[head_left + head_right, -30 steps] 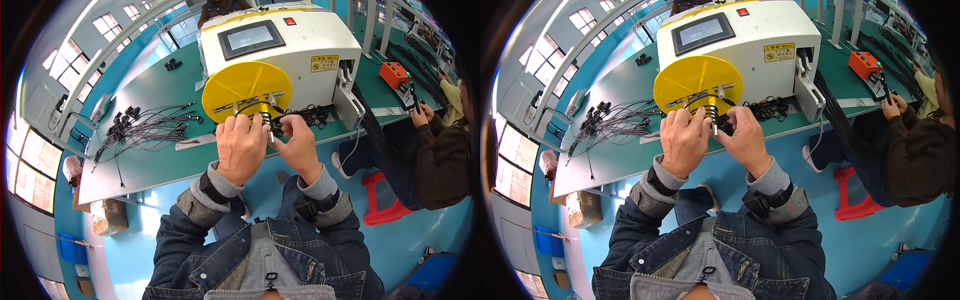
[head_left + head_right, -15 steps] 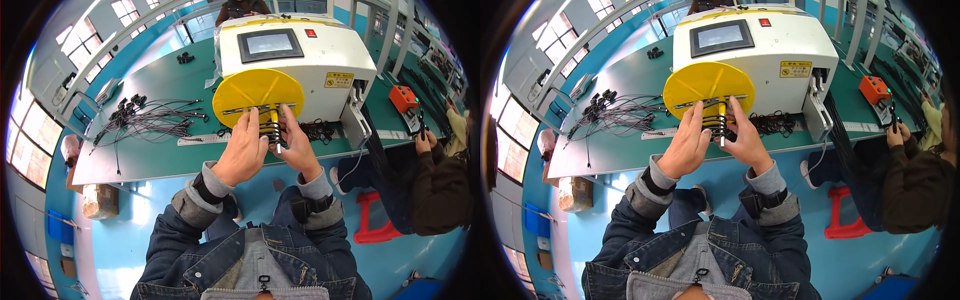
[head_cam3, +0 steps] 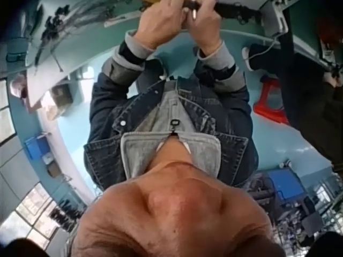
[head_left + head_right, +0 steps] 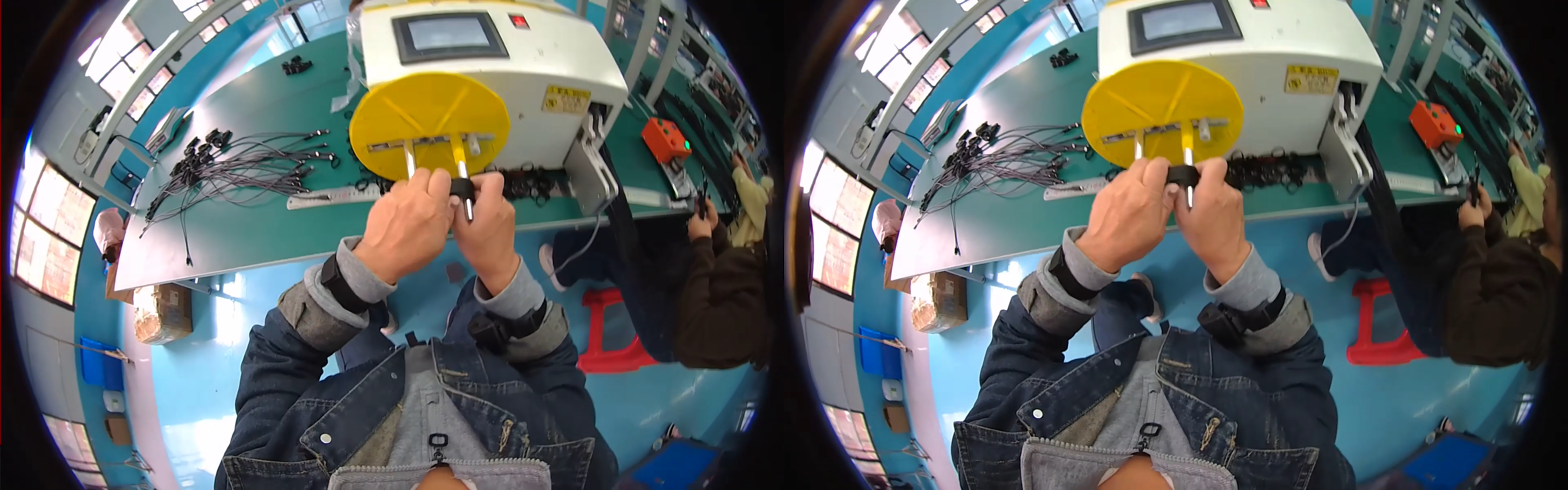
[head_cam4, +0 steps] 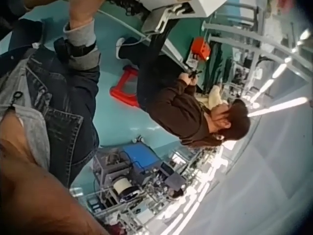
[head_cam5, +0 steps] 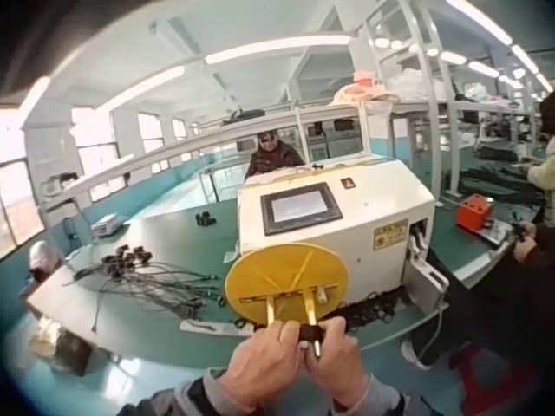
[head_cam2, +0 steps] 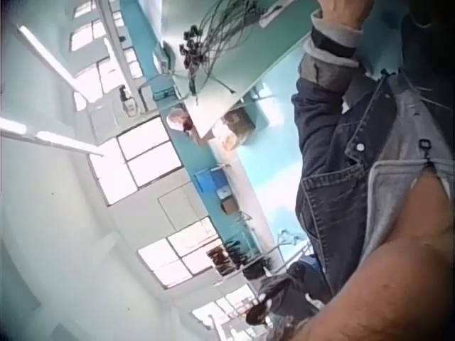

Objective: The person picks up a cable, winds it around the spindles of a machine, and removes the coiled cable. They then secure the coil with a rubber band and place it on the table, repeating the process.

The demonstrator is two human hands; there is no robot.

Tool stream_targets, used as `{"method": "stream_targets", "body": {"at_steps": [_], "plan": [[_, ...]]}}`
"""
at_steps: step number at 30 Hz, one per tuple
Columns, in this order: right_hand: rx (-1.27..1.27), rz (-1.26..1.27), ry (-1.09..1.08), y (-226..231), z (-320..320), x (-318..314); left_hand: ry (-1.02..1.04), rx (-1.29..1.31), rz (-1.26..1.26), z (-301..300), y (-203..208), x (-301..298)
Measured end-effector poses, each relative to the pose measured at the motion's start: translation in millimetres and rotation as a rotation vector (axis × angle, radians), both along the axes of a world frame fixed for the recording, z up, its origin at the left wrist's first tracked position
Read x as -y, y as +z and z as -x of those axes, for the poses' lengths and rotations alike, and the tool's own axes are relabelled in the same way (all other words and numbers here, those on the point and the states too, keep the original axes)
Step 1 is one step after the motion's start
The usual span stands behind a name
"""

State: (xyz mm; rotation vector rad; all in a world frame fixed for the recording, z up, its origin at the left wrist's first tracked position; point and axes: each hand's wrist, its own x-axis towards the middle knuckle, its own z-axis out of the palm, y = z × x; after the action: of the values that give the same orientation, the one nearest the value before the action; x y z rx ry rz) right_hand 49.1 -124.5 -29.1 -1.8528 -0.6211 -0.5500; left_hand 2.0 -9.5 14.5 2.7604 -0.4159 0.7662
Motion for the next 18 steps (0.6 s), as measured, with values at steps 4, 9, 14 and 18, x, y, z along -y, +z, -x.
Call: {"method": "stream_targets", "body": {"at_steps": [4,9,14,18], "plan": [[-0.037,0.042,0.030,-8,32,18,0.063,-0.079,-0.001,42,-3,20],[-0.116,0.211,0.157,-51,32,20,0.153,-0.242,0.137,59,-46,25],[-0.061,0.245,0.269,-79,28,11,-0.003,-0.390,0.609,57,-78,-11],[-0.006,0.105,0.426,-73,33,4,-0.086,-0.773,1.294,49,-81,-30]]}}
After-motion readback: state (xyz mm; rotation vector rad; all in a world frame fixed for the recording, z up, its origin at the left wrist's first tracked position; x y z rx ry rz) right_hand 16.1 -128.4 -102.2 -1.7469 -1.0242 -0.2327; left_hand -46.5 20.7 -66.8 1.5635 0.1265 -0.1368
